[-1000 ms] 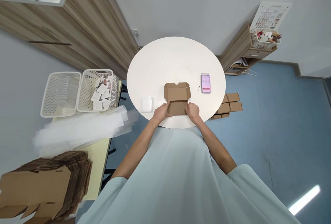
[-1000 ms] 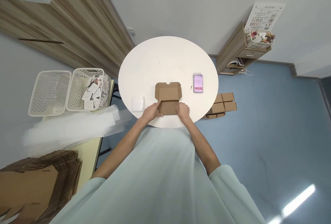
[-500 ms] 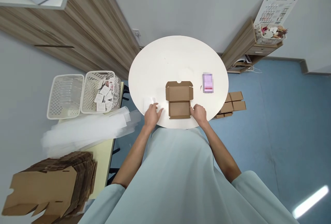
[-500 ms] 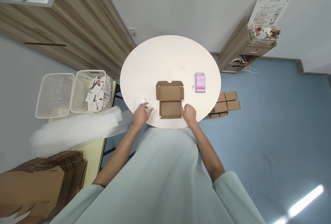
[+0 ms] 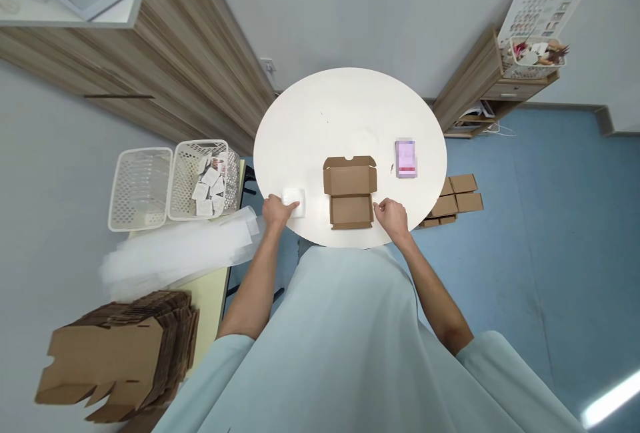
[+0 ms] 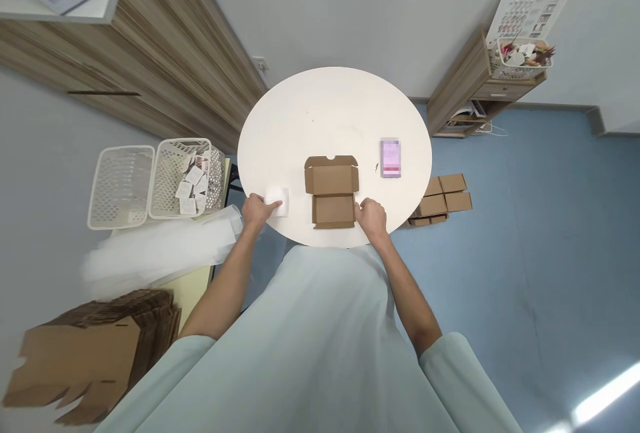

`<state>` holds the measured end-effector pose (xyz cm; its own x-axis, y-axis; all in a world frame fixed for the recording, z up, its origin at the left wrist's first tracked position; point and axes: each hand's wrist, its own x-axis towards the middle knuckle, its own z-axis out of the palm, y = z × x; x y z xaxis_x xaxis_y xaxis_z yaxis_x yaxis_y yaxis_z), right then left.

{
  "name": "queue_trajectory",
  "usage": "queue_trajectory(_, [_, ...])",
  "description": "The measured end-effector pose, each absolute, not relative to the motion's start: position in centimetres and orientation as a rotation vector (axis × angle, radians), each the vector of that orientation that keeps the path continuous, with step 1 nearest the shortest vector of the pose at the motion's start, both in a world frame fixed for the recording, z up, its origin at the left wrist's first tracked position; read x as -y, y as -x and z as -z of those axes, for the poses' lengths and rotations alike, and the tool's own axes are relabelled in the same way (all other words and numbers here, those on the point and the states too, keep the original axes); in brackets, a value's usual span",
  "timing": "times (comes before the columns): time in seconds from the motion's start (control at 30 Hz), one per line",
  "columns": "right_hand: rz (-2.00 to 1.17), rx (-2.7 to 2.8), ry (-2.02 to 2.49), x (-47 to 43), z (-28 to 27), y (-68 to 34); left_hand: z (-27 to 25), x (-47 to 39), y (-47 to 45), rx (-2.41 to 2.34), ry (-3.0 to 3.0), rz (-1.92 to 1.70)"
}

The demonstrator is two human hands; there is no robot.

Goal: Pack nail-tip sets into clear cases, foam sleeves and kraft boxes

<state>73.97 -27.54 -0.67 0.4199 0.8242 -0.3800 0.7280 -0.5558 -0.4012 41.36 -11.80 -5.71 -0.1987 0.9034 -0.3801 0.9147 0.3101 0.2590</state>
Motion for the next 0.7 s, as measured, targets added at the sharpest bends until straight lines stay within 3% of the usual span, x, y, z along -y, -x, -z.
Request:
queue_trajectory(0.23, [-0.85, 1.343, 2.282, 26.6, -1.3, -73.9, 3.2, 12.6, -41.3, -2.014, -1.372, -0.196])
queue_trajectory(0.4, [-1.118, 1.214, 1.908, 26.2, -3.0, -72.8, 0.5, 15.2, -42.4, -1.624, -1.153, -0.514])
queue_trajectory(0.57, [-1.442, 1.065, 1.621, 25.7, -2.1, -71.0, -0.7, 17.3, -46.3, -1.42, -1.116, -0.512])
queue_trajectory(0.7, [-1.4, 1.059, 1.71, 25.7, -0.6, -70.7, 0.4, 18.2, -49.1, -1.415, -1.11, -0.443])
